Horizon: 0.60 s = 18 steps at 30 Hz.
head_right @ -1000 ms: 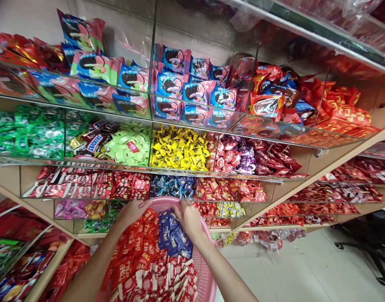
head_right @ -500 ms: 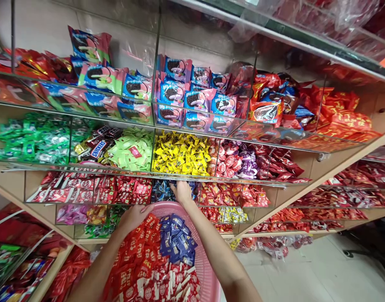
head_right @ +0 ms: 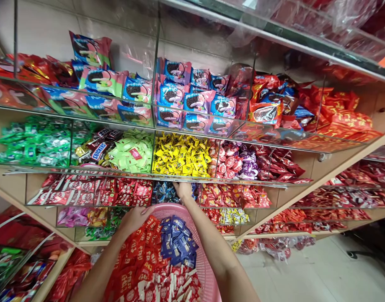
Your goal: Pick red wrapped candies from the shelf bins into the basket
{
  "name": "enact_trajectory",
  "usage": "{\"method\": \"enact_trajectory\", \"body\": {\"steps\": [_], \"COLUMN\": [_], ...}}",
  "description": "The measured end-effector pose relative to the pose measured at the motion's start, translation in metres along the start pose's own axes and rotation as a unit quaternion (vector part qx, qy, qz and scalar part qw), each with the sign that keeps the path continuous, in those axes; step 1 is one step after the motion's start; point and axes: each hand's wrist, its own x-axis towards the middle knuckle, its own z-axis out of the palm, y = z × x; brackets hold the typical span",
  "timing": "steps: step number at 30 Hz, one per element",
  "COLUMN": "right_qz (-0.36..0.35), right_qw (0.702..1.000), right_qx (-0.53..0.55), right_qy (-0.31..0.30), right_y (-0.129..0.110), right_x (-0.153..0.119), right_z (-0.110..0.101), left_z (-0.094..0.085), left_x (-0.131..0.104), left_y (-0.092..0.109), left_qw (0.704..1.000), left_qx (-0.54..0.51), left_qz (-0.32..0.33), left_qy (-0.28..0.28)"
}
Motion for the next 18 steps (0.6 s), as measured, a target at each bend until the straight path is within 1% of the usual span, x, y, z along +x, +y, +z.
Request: {"method": "enact_trajectory", "body": {"steps": [5,9,12,15,18], "right_qz": [0.02,0.042,0.064,0.071,0.073], "right_qw": [0.99,0.973,0.961,0.944,0.921], "right_qx": [0.13,0.219,0.264,0.321,0.383], "right_qy": [0.045,0.053,0.053,0.042,-0.014], "right_y": [0.005,0.007,0.01,0.015,0.023], "right_x": [0.001,-0.012,-0.035,-0.064,-0.094], "right_z": [-0.006,-0.016,-0.024,-0.033,-0.043], "left_z": [0.0,0.0,-0.001,-0.002,-0.003], "left_x": [0.0,0.0,0.0,-0.001,-0.001], "left_y": [0.0,0.0,0.001,0.002,0.003], "left_qw": [1.0,1.0,1.0,1.0,1.0], "left_qx": [0.007,0.017,0.011,0.008,0.011], "left_qz": [0.014,0.008,0.005,0.002,0.002], "left_qy": [-0.004,0.0,0.0,-0.001,-0.004]}}
